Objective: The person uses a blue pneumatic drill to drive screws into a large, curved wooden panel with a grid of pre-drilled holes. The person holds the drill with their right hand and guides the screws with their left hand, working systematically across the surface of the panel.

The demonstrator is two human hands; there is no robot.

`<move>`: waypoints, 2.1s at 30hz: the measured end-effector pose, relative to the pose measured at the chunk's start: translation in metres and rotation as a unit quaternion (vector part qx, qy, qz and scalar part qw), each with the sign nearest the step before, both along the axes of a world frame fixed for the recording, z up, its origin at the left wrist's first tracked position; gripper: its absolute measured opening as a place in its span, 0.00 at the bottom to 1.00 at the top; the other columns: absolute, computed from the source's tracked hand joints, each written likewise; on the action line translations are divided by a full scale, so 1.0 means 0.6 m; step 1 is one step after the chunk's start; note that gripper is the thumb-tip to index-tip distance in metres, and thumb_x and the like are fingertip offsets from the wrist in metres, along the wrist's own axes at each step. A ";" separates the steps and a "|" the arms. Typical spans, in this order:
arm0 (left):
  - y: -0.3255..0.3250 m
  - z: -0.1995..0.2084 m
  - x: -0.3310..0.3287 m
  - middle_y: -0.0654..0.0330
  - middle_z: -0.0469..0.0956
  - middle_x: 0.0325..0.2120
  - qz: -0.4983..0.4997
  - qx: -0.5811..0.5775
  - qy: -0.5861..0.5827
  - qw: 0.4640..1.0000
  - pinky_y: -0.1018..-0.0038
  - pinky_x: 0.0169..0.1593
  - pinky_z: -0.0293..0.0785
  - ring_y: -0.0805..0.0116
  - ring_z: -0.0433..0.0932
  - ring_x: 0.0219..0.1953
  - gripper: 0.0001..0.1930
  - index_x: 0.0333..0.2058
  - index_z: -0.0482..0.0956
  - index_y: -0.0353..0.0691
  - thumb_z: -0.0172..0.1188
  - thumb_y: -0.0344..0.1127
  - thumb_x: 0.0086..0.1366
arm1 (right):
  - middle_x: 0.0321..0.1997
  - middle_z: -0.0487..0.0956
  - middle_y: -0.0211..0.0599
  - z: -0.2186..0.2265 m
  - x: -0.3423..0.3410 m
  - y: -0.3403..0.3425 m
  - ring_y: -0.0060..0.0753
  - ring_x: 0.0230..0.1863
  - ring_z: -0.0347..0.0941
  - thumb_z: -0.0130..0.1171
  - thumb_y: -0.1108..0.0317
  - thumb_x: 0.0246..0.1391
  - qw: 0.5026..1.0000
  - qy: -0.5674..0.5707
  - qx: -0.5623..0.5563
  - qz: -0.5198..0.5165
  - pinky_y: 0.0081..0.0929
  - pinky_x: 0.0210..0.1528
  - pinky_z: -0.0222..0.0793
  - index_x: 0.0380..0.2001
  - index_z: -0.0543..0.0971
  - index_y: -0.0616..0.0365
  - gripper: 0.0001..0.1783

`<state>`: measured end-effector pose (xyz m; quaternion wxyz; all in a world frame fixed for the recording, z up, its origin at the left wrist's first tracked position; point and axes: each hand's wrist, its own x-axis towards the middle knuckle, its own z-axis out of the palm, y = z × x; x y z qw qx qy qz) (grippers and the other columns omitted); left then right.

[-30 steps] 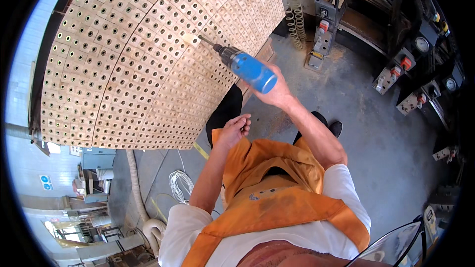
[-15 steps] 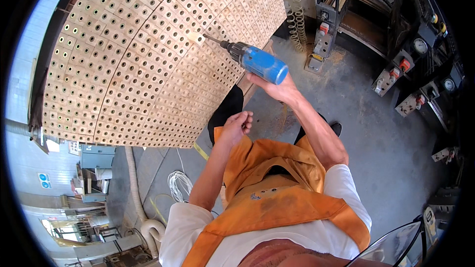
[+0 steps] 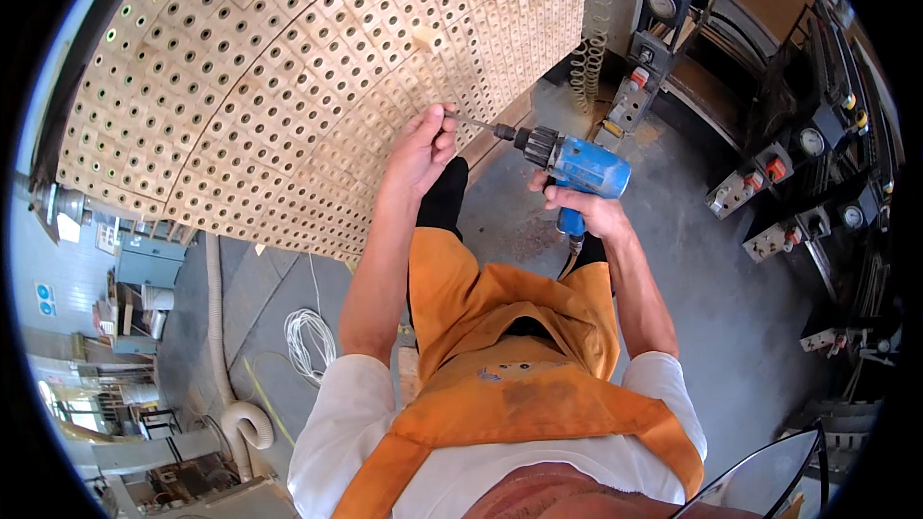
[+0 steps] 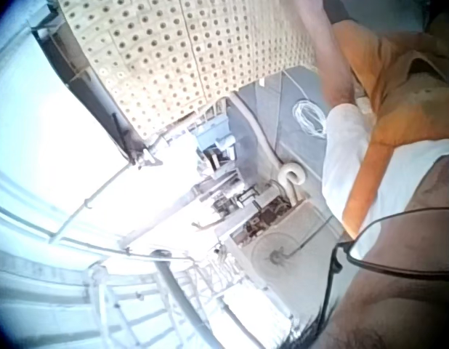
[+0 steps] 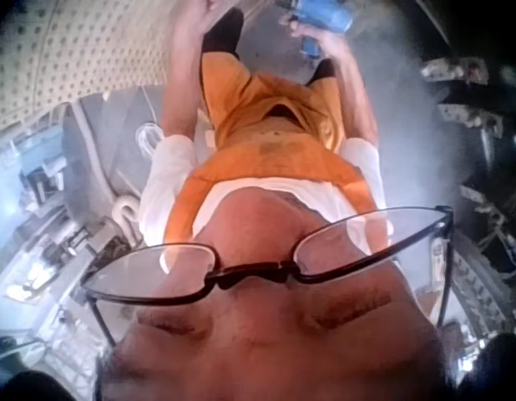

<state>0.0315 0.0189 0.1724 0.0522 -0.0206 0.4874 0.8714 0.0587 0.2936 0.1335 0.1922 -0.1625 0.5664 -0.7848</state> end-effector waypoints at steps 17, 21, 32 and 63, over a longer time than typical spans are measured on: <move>-0.009 0.019 -0.075 0.67 0.71 0.29 0.045 0.146 0.064 0.986 0.82 0.27 0.65 0.79 0.67 0.27 0.15 0.50 0.71 0.35 0.51 0.36 0.69 | 0.34 0.80 0.29 0.051 -0.027 -0.108 0.20 0.33 0.73 0.61 0.77 0.49 0.994 0.046 -0.004 -0.099 0.21 0.38 0.70 0.38 0.79 0.59 0.11; 0.003 0.019 -0.077 0.65 0.71 0.28 0.056 0.184 0.064 0.979 0.81 0.27 0.65 0.78 0.67 0.27 0.11 0.46 0.72 0.36 0.52 0.35 0.69 | 0.35 0.80 0.31 0.047 -0.022 -0.111 0.21 0.34 0.74 0.61 0.76 0.50 0.985 0.107 0.070 -0.114 0.21 0.37 0.71 0.39 0.78 0.60 0.11; 0.003 -0.045 -0.023 0.60 0.74 0.32 0.045 0.033 -0.050 0.997 0.80 0.29 0.69 0.76 0.69 0.27 0.09 0.43 0.72 0.30 0.46 0.27 0.68 | 0.33 0.80 0.28 0.088 -0.024 -0.119 0.19 0.35 0.74 0.63 0.75 0.47 0.964 0.179 0.136 -0.141 0.21 0.38 0.70 0.35 0.80 0.59 0.09; -0.016 -0.010 -0.001 0.67 0.70 0.26 0.007 0.092 0.015 0.996 0.87 0.19 0.56 0.84 0.60 0.19 0.12 0.43 0.73 0.36 0.52 0.40 0.70 | 0.42 0.79 0.39 0.026 0.002 -0.020 0.31 0.46 0.75 0.63 0.72 0.47 0.998 -0.061 -0.013 -0.008 0.26 0.42 0.72 0.44 0.76 0.62 0.19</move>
